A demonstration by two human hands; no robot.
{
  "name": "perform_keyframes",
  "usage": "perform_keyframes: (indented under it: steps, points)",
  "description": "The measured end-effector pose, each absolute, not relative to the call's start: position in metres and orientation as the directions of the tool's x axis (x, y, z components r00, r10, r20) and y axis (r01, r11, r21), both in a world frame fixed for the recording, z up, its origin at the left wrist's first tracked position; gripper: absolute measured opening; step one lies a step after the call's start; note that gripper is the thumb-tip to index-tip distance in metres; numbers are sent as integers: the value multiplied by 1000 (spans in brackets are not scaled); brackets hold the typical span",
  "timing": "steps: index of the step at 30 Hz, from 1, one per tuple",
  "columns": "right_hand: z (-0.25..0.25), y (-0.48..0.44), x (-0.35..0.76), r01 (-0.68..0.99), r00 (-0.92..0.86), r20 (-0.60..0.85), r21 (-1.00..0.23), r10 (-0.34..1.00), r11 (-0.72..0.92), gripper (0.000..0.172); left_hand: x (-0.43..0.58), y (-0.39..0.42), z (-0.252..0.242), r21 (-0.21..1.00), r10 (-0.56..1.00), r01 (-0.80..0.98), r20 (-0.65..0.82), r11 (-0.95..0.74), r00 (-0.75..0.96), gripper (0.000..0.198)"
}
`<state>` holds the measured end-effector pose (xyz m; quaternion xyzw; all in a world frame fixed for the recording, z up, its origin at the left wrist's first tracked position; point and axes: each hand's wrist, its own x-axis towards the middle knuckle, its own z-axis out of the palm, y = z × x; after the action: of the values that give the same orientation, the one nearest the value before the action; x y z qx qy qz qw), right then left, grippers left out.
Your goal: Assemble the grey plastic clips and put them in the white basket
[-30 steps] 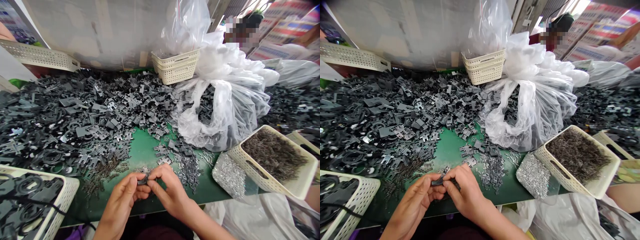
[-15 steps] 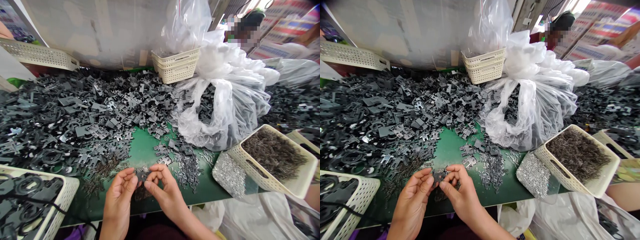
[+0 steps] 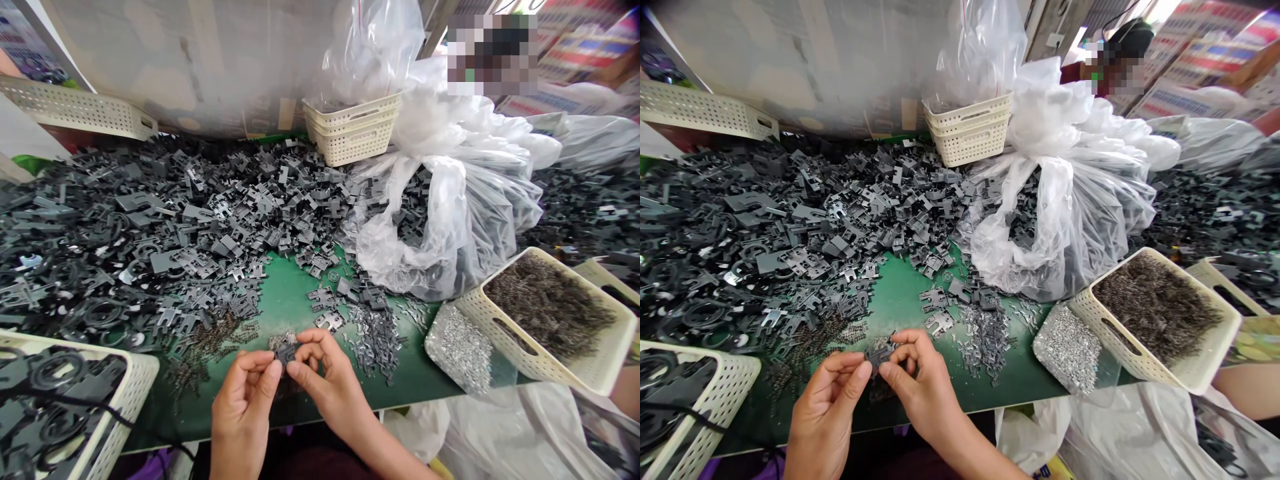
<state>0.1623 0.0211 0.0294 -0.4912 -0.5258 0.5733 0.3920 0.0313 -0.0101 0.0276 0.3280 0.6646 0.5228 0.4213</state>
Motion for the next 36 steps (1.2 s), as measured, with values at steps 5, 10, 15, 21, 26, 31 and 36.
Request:
perform_keyframes:
  steps: [5, 10, 15, 21, 26, 31, 36]
  points:
    - [33, 23, 168, 295, -281, -19, -953, 960, 67, 18, 14, -9, 27, 972, 948, 164, -111, 165, -297, 24]
    - [32, 34, 183, 371, -239, 2, -924, 971, 93, 22, -19, -23, 12, 705, 989, 708, 134, -51, -63, 13]
    - [28, 37, 184, 402, -270, 1, -909, 963, 114, 18, -20, -38, -5, 421, 990, 902, 130, -98, 47, 33]
    - [33, 32, 181, 422, -339, 33, -888, 940, 183, 13, -17, -33, -7, 438, 974, 877, 189, -199, 127, 19]
    - [36, 25, 181, 450, -410, -31, -876, 912, 173, 12, -16, -32, -3, 594, 961, 774, 268, -219, 66, 14]
    - [40, 24, 179, 478, -425, -59, -862, 903, 169, 14, -9, -31, 7, 683, 969, 709, 246, -174, 0, 28]
    - [53, 31, 185, 504, -511, -85, -836, 855, 218, 14, -6, -22, 18, 593, 931, 742, 346, -311, 114, 32]
